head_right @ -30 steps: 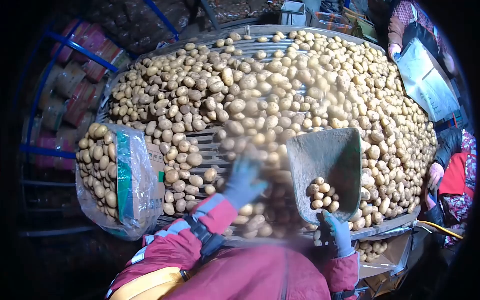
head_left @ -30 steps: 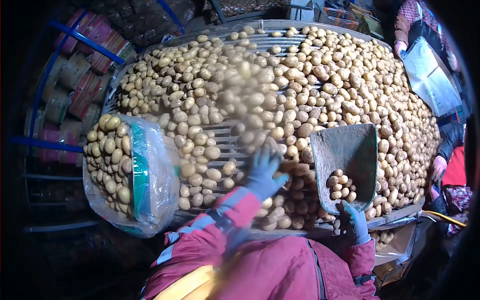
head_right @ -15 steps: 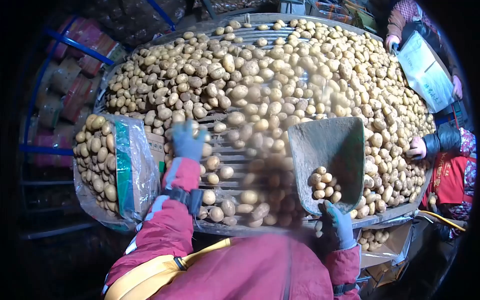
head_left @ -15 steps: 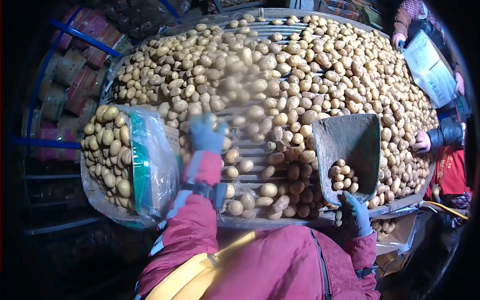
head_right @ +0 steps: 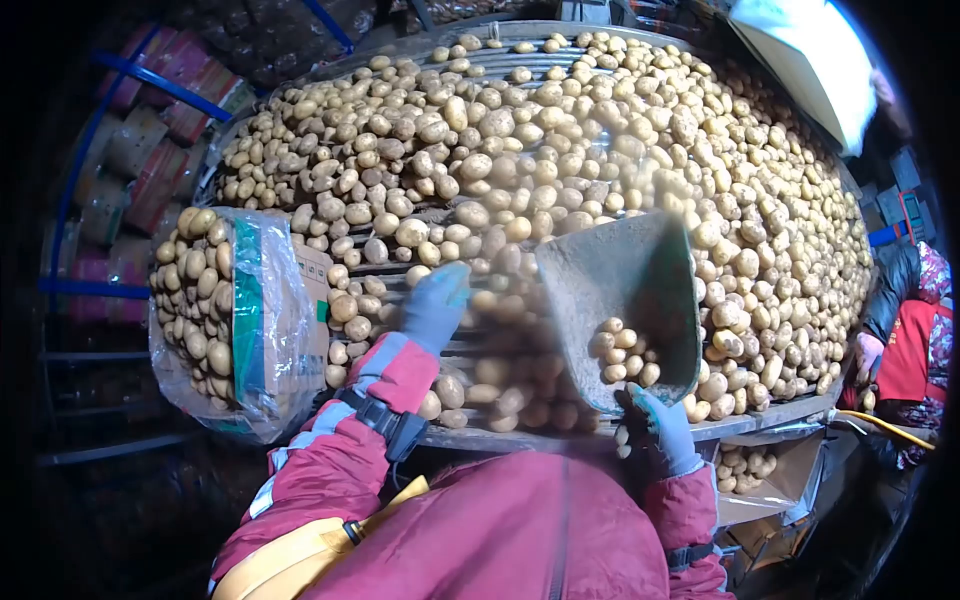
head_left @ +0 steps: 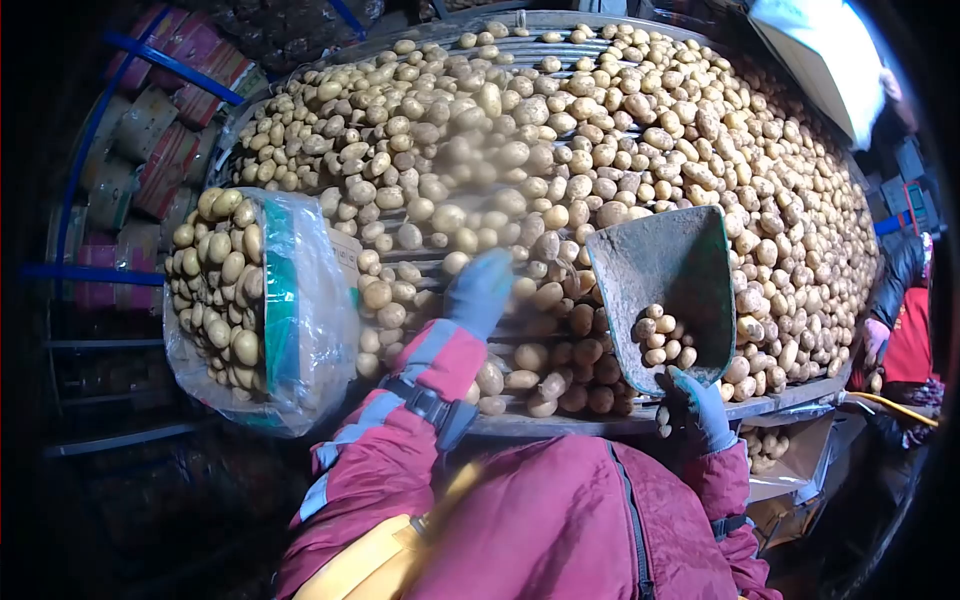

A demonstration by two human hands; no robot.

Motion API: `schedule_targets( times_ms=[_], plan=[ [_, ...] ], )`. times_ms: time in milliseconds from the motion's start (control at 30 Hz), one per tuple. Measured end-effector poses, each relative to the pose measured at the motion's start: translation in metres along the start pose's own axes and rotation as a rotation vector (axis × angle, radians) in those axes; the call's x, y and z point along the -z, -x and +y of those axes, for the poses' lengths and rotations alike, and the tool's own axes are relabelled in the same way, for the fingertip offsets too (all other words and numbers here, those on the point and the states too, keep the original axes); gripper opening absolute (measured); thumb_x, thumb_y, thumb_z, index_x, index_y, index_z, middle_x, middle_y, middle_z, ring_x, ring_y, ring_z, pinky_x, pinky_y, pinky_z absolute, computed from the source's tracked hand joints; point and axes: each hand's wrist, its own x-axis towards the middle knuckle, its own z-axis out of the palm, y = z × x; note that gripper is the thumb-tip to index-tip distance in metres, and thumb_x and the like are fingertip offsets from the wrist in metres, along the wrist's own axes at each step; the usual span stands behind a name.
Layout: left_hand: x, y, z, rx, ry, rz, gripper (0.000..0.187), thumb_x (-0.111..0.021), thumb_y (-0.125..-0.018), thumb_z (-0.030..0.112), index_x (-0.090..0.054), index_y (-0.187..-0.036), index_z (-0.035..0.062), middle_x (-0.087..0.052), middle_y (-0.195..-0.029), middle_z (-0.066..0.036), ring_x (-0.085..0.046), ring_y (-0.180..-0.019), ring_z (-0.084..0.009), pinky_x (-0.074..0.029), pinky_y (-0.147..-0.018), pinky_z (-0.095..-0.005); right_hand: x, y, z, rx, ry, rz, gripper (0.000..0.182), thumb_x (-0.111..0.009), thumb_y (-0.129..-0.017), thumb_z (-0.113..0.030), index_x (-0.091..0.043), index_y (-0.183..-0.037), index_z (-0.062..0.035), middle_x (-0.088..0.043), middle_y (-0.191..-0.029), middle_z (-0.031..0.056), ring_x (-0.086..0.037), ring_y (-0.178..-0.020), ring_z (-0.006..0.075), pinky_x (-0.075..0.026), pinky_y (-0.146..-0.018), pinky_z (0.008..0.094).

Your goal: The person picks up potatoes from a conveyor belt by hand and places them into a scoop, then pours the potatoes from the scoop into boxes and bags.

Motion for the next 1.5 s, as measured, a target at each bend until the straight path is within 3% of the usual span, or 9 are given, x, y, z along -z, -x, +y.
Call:
schedule_targets(
  times_ms=[333,467,633,800,867,933,1033,1267,1500],
  plan=[
    [-0.048,-0.034,-0.011,-0.096,-0.411,-0.232,0.018,-0.063,-0.085,0.028,-0.066,-0.098,0.0156,-0.066,-0.098,-0.011,-0.067,-0.089,-0.0317,-0.054,-0.075,-0.0471,0.052,0.010,0.035,-0.104,-0.008,0.007,0.035,-0.066,-0.095,-0.033,-0.063,-0.106,-0.0004,-0.066,-0.075,0.0131,-0.059,-0.045,0.0227,-0.046,-0.037,0.0352],
    [-0.044,-0.070,0.009,0.205,-0.572,-0.706,0.026,-0.058,-0.092,0.025,-0.067,-0.113,0.0129,-0.069,-0.119,-0.013,-0.068,-0.107,-0.0331,-0.055,-0.086,-0.0470,0.067,0.015,0.044,-0.142,0.087,-0.075,0.033,-0.064,-0.096,-0.028,-0.066,-0.106,0.0034,-0.066,-0.065,0.0150,-0.061,-0.043,0.0225,-0.048,-0.040,0.0301],
    [-0.030,-0.084,0.027,0.264,-0.564,-0.712,0.027,-0.064,-0.089,0.026,-0.069,-0.110,0.0103,-0.071,-0.115,-0.015,-0.068,-0.107,-0.0350,-0.054,-0.090,-0.0472,0.073,0.017,0.060,-0.061,0.105,-0.060,0.036,-0.067,-0.095,-0.031,-0.067,-0.104,0.0033,-0.063,-0.060,0.0132,-0.060,-0.043,0.0223,-0.046,-0.040,0.0296],
    [0.006,-0.060,0.009,0.506,0.647,-0.505,0.021,-0.058,-0.094,0.010,-0.065,-0.111,-0.0001,-0.072,-0.104,-0.015,-0.072,-0.086,-0.0203,-0.058,-0.067,-0.0278,0.071,0.027,0.053,-0.047,0.102,-0.067,0.031,-0.069,-0.093,-0.026,-0.065,-0.106,0.0014,-0.064,-0.065,0.0107,-0.059,-0.043,0.0214,-0.047,-0.040,0.0296],
    [0.030,-0.048,0.041,0.914,1.060,-0.490,0.033,-0.056,-0.100,0.012,-0.052,-0.132,0.0022,-0.069,-0.118,-0.015,-0.071,-0.100,-0.0232,-0.057,-0.074,-0.0279,0.077,0.013,0.065,0.031,0.078,-0.081,0.028,-0.071,-0.092,-0.020,-0.062,-0.110,-0.0001,-0.068,-0.080,0.0083,-0.064,-0.053,0.0185,-0.050,-0.047,0.0288],
    [0.050,-0.023,0.053,0.523,1.091,-0.574,0.033,-0.058,-0.102,0.016,-0.055,-0.133,0.0036,-0.065,-0.127,-0.010,-0.069,-0.102,-0.0185,-0.058,-0.082,-0.0279,0.076,0.002,0.073,0.105,0.006,-0.088,0.028,-0.071,-0.092,-0.017,-0.063,-0.113,-0.0004,-0.069,-0.093,0.0056,-0.067,-0.075,0.0144,-0.052,-0.057,0.0267],
    [0.047,-0.001,0.057,0.830,1.707,-0.344,0.038,-0.058,-0.099,0.011,-0.055,-0.136,0.0037,-0.065,-0.130,-0.013,-0.067,-0.101,-0.0188,-0.056,-0.081,-0.0261,0.065,0.001,0.062,0.081,0.084,-0.128,0.027,-0.069,-0.093,-0.016,-0.063,-0.113,0.0006,-0.069,-0.092,0.0062,-0.067,-0.075,0.0142,-0.052,-0.057,0.0268],
    [0.036,0.022,0.062,0.837,1.709,-0.356,0.045,-0.070,-0.093,0.022,-0.059,-0.135,0.0096,-0.068,-0.116,-0.003,-0.062,-0.095,-0.0083,-0.052,-0.082,-0.0242,0.045,-0.007,0.045,-0.046,0.336,-0.287,0.024,-0.064,-0.096,-0.024,-0.063,-0.106,-0.0020,-0.069,-0.081,0.0113,-0.057,-0.044,0.0183,-0.043,-0.037,0.0304],
    [0.067,0.061,0.068,0.584,0.651,0.005,0.059,-0.071,-0.092,0.025,-0.049,-0.141,0.0002,-0.055,-0.140,-0.015,-0.053,-0.124,-0.0225,-0.044,-0.105,-0.0348,0.018,-0.006,0.019,-0.263,0.151,-0.250,0.032,-0.062,-0.094,-0.020,-0.055,-0.121,-0.0027,-0.066,-0.109,0.0193,-0.057,-0.046,0.0251,-0.044,-0.038,0.0349]
  ],
)
